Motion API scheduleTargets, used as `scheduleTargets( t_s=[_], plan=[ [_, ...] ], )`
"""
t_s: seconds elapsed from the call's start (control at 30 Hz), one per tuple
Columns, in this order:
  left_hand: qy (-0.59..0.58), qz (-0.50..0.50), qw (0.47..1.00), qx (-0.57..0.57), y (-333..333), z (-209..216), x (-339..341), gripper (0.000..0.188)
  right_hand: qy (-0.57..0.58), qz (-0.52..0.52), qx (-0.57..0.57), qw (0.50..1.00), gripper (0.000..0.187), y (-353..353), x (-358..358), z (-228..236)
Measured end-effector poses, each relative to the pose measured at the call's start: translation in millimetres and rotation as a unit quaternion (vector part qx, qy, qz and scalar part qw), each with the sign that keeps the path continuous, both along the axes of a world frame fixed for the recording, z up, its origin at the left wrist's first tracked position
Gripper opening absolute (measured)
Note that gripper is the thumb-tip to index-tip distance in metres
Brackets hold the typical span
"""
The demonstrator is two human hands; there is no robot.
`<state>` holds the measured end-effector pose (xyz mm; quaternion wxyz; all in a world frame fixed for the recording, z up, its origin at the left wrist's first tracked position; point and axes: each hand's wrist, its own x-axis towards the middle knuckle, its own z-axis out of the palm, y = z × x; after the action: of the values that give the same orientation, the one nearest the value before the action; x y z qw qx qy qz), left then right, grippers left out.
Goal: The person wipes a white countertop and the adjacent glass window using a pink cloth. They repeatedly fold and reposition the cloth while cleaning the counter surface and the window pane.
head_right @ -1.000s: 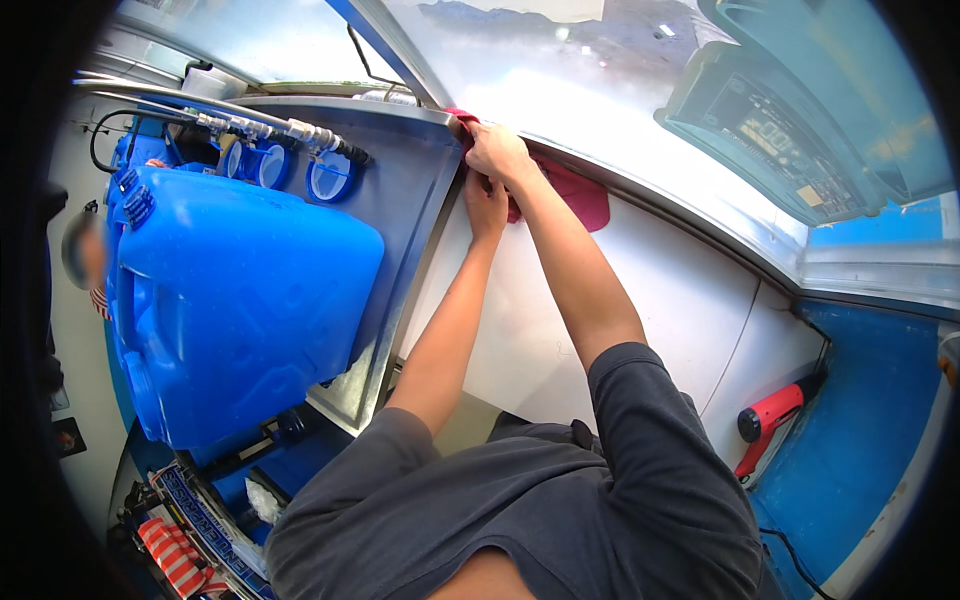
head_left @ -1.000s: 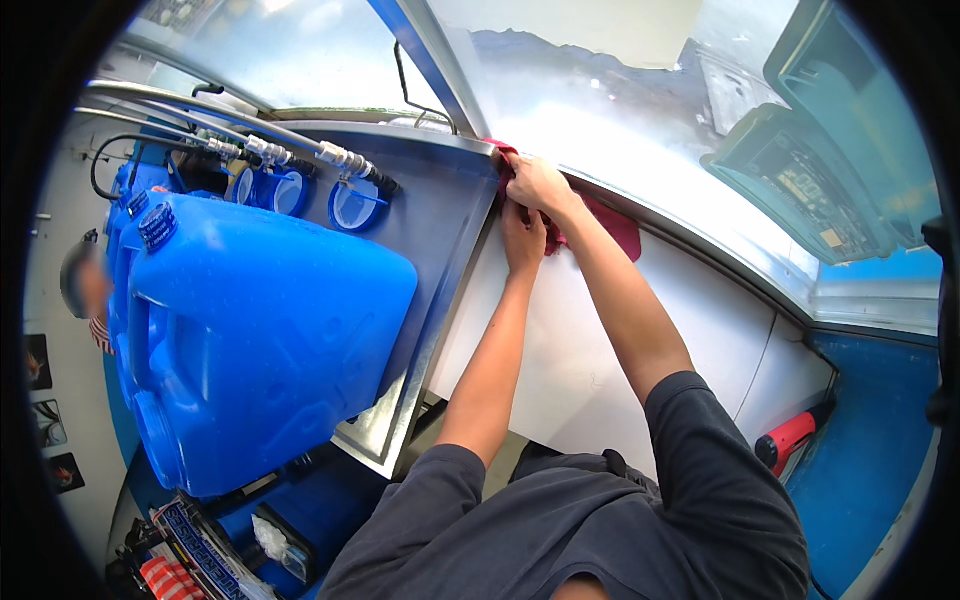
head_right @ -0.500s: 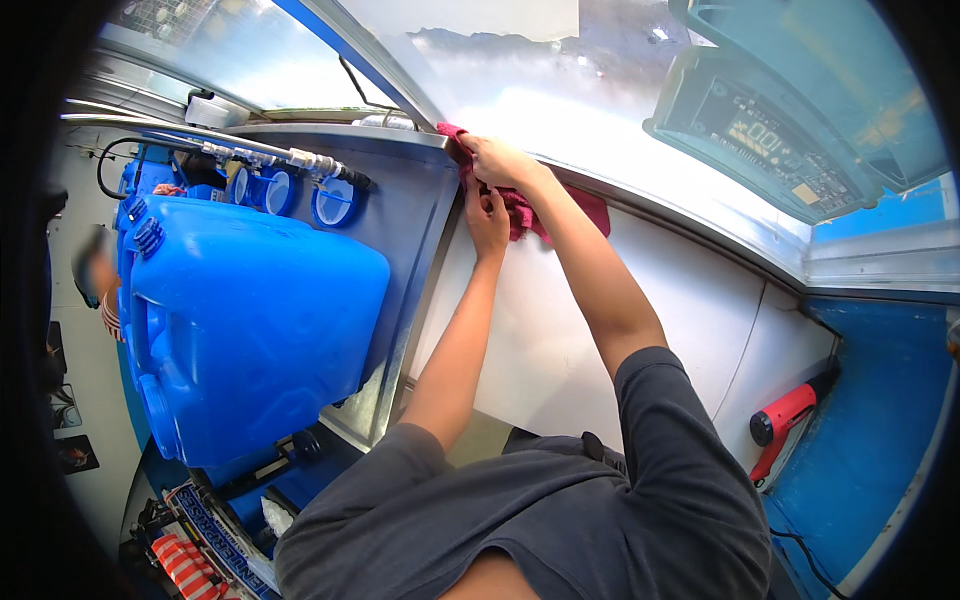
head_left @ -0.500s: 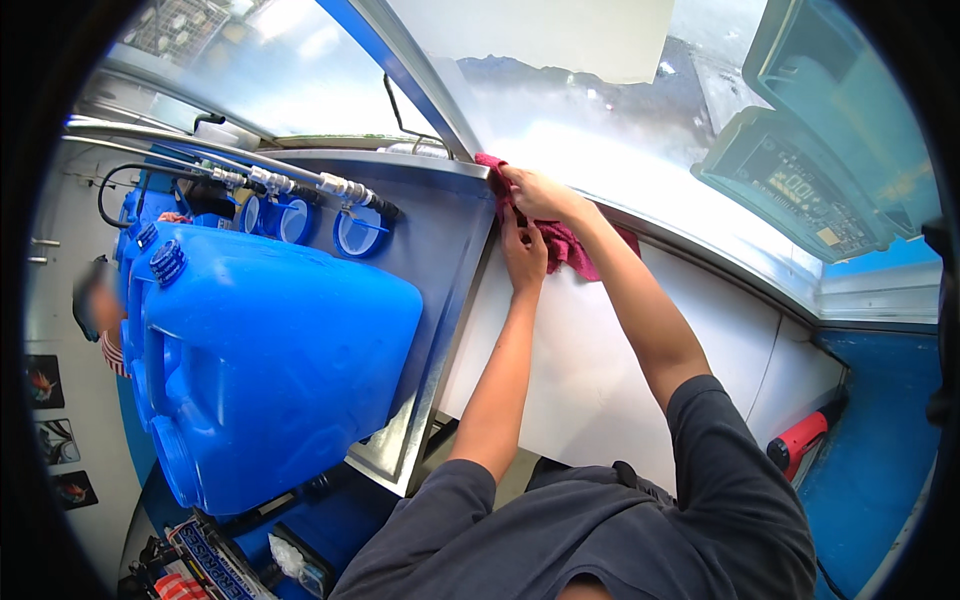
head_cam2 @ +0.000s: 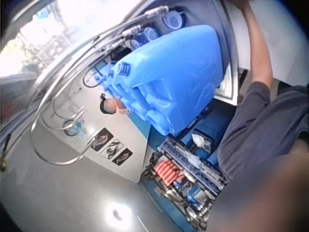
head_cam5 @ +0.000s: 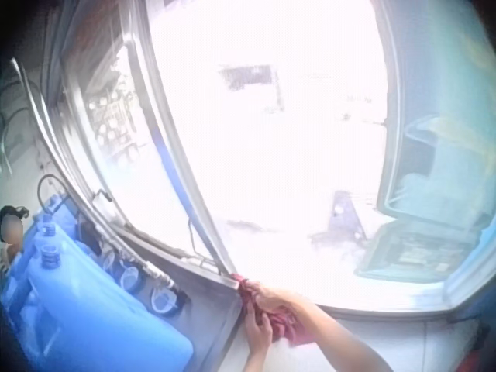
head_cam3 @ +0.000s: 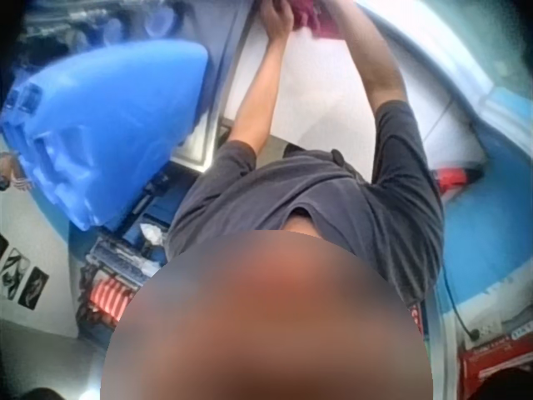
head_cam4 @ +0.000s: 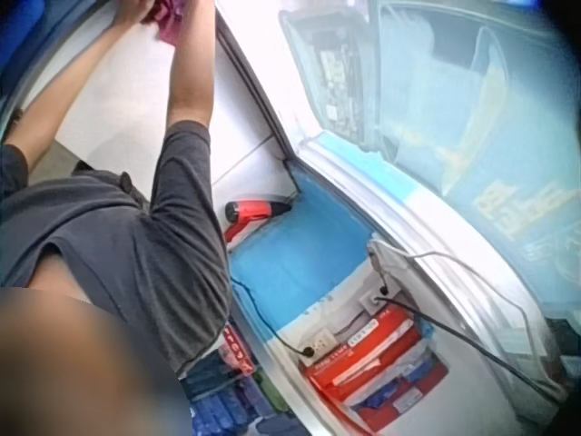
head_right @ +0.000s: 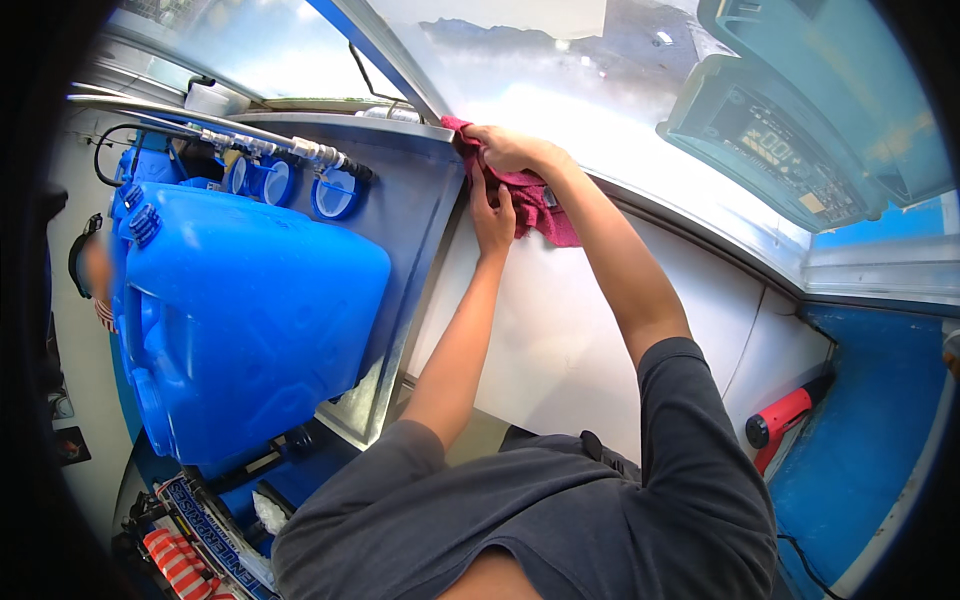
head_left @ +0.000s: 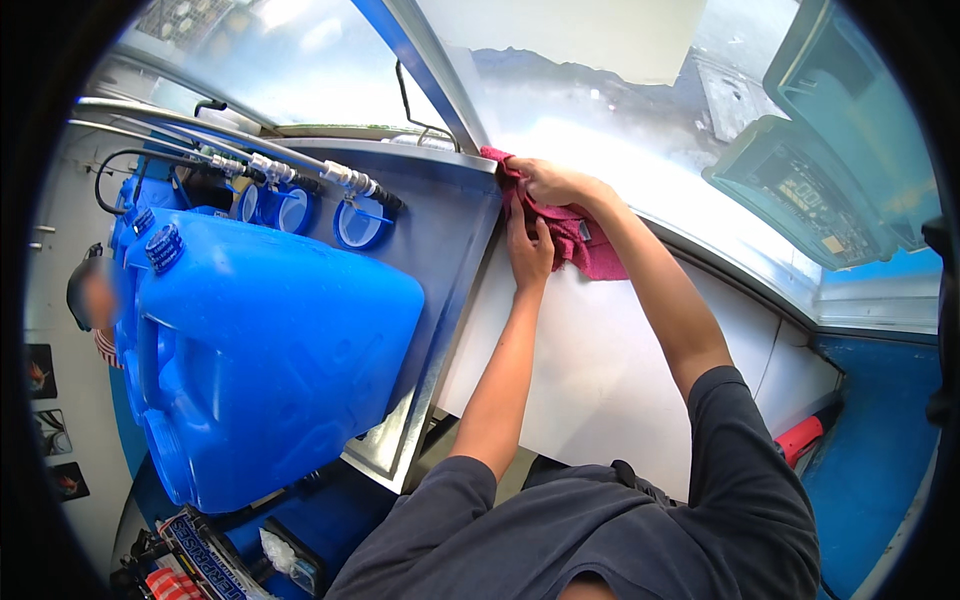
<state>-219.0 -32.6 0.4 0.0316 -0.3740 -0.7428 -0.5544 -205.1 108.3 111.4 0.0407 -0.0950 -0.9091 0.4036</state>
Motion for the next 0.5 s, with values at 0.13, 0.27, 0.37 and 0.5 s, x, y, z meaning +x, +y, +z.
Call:
scheduleTargets(
  t_s=[0.13, 0.27, 0.37, 0.5],
  plan=[
    [-0.03, -0.006, 0.999, -0.011, -0.4, 1.5, 0.9, 0.065, 0.011, 0.006, 0.095, 0.995, 0.024, -9.9, -12.1, 24.9],
    [-0.05, -0.032, 0.998, 0.002, -0.2, 4.5, 0.2, 0.067, -0.144, 0.024, 0.139, 0.979, 0.025, -15.3, -34.8, 56.6],
    [-0.089, -0.062, 0.994, -0.004, 0.2, 4.8, 0.8, 0.07, -0.327, 0.037, 0.299, 0.896, 0.026, -33.7, -75.3, 75.2],
    [-0.08, -0.078, 0.994, -0.007, 1.0, 3.1, 1.3, 0.077, -0.438, 0.036, 0.405, 0.802, 0.022, -42.7, -94.7, 78.7]
  ],
)
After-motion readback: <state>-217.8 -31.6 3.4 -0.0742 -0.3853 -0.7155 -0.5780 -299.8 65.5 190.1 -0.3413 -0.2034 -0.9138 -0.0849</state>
